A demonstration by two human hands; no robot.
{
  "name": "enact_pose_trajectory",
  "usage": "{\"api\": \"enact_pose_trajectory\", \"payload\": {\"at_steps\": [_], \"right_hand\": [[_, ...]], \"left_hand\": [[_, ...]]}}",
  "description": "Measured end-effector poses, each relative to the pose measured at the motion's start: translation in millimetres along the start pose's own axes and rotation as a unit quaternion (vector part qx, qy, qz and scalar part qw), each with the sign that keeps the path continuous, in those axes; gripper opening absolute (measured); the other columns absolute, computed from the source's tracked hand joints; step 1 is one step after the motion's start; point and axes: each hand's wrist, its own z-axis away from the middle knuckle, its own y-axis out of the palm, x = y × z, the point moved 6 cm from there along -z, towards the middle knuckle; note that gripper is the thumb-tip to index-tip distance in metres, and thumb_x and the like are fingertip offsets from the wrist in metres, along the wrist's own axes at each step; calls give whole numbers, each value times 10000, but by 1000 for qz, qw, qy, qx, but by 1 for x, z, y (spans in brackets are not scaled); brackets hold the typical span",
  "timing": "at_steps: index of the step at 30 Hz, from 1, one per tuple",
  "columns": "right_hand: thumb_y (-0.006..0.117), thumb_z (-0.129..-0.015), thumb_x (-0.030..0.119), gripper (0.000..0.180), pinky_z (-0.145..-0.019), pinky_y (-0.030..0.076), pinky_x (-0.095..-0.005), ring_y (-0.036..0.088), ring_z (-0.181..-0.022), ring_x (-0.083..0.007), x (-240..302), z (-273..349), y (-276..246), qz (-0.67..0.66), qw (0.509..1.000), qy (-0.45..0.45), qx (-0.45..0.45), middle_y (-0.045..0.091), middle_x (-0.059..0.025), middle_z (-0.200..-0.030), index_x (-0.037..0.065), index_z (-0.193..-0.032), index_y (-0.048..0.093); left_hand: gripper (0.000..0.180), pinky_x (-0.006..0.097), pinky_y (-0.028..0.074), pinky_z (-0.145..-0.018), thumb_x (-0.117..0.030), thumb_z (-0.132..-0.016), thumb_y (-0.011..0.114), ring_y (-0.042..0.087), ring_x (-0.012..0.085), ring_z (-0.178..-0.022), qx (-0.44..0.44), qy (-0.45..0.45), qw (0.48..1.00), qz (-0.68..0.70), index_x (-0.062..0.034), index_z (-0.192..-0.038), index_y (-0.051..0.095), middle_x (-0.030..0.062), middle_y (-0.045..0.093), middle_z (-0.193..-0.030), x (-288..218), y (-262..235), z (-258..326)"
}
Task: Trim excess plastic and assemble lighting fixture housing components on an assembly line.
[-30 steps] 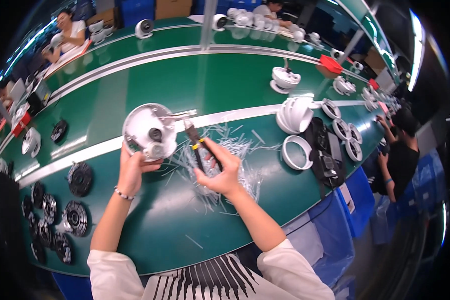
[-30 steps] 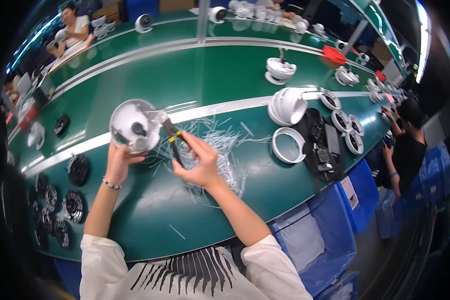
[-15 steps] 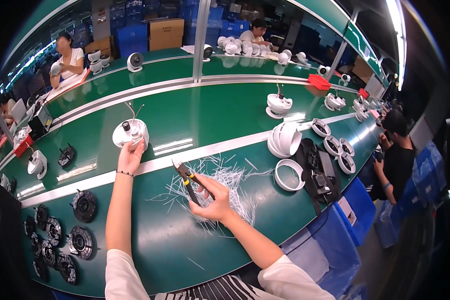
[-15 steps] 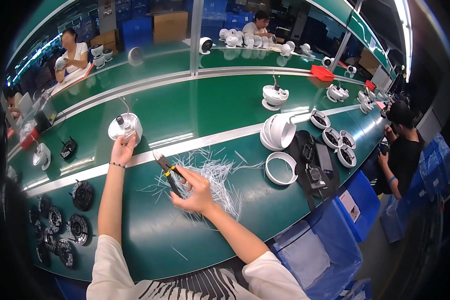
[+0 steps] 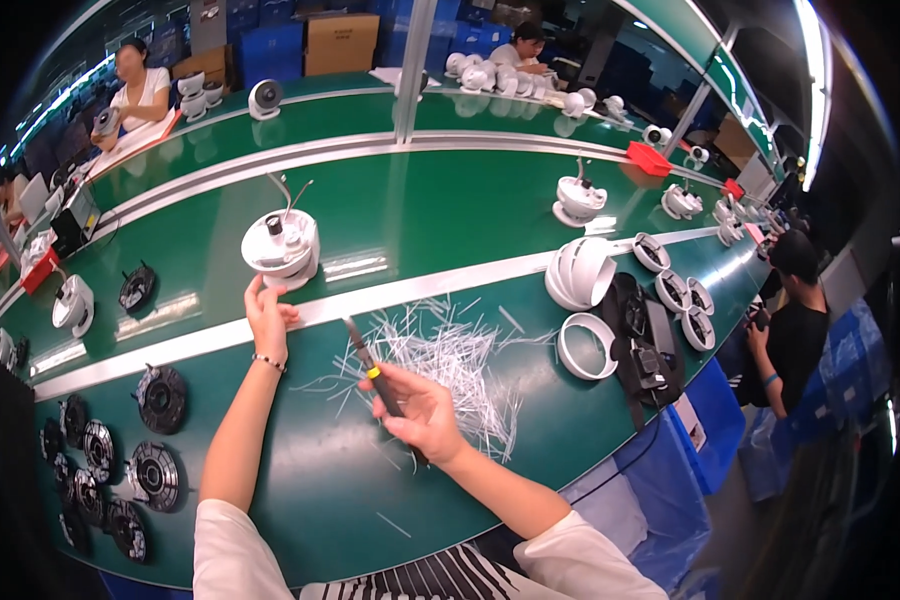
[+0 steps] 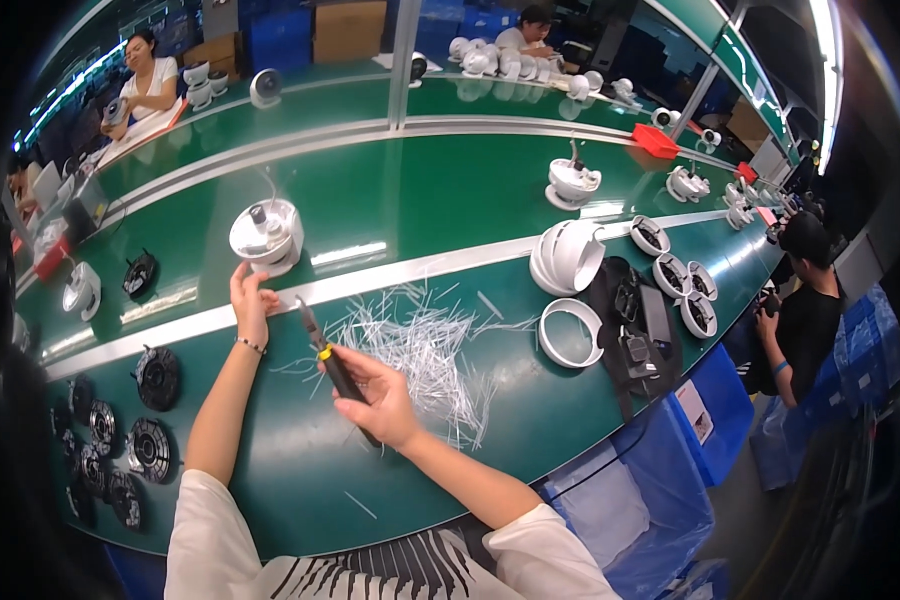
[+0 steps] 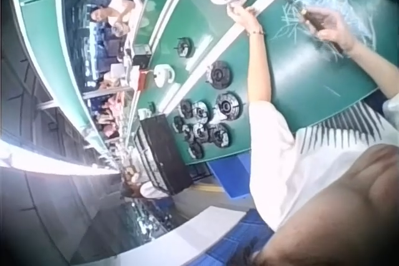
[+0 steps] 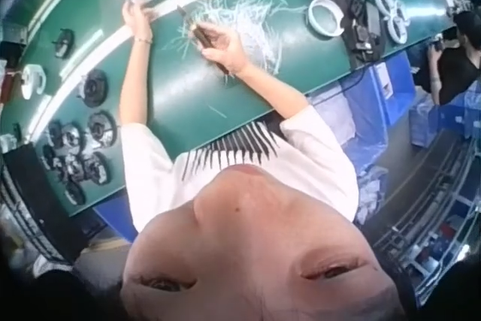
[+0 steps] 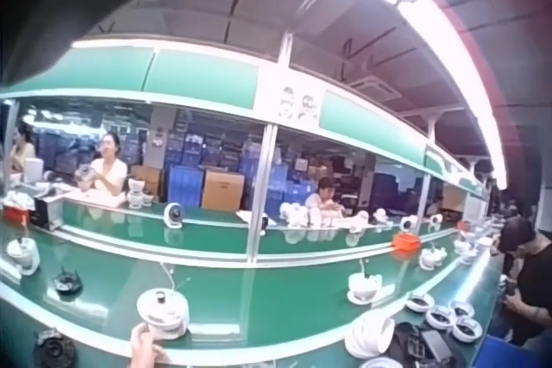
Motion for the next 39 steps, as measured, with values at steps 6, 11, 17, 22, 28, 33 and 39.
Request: {"api": "enact_pose_trajectory", "payload": {"at_steps": [6,11,17,22,28,33,39], "right_hand": [[605,-683,102,591,-593,448,-224,521,-762,-129,-6,-9,-18,-50,998,2,-43,523,-158,-1062,-51,-1210,385],[570,-685,93,558,-588,440,-208,526,-752,-126,5,-12,-34,-22,995,-17,-99,524,-160,-1053,-74,-1188,395],[558,-714,197,547,-607,473,-238,548,-767,-162,-3,-13,-24,-26,994,-29,-101,504,-169,-1062,-77,-1154,384],[584,-692,163,614,-605,480,-211,543,-777,-154,0,5,-14,-56,991,-40,-115,501,-186,-1071,-96,-1195,345],[597,-667,193,642,-594,472,-206,542,-775,-145,3,7,11,-31,996,-21,-85,506,-183,-1045,-108,-1182,358],[619,-659,216,671,-640,448,-216,528,-790,-146,-2,10,24,25,999,17,-19,506,-179,-1051,-91,-1198,363],[693,-641,232,724,-667,427,-229,531,-830,-148,-17,20,39,72,996,52,25,513,-174,-1075,-87,-1202,365]], "left_hand": [[309,186,387,-396,-95,-849,428,454,59,-479,30,34,998,-50,-34,-1146,370,45,507,-787,0,1,6],[155,270,456,-614,-93,-804,502,575,168,-679,149,213,930,-261,-15,-923,563,116,602,-759,-15,42,42],[206,243,421,-764,-113,-832,500,552,114,-869,332,78,907,-245,0,-999,542,78,606,-894,0,52,93],[183,264,434,-746,-109,-846,469,556,126,-808,271,139,941,-150,6,-964,547,61,595,-868,-31,49,99],[279,317,461,-667,-202,-830,477,523,196,-846,-99,-45,961,256,-35,-1048,430,85,517,-973,-49,-91,-20],[357,320,468,-691,-103,-762,482,508,232,-911,-298,104,949,-9,-15,-1102,415,143,408,-1153,-65,-188,-56],[247,347,326,-942,-126,-633,572,380,350,-1127,-209,238,822,-473,-18,-854,584,249,340,-1234,-75,-167,-95]]}}
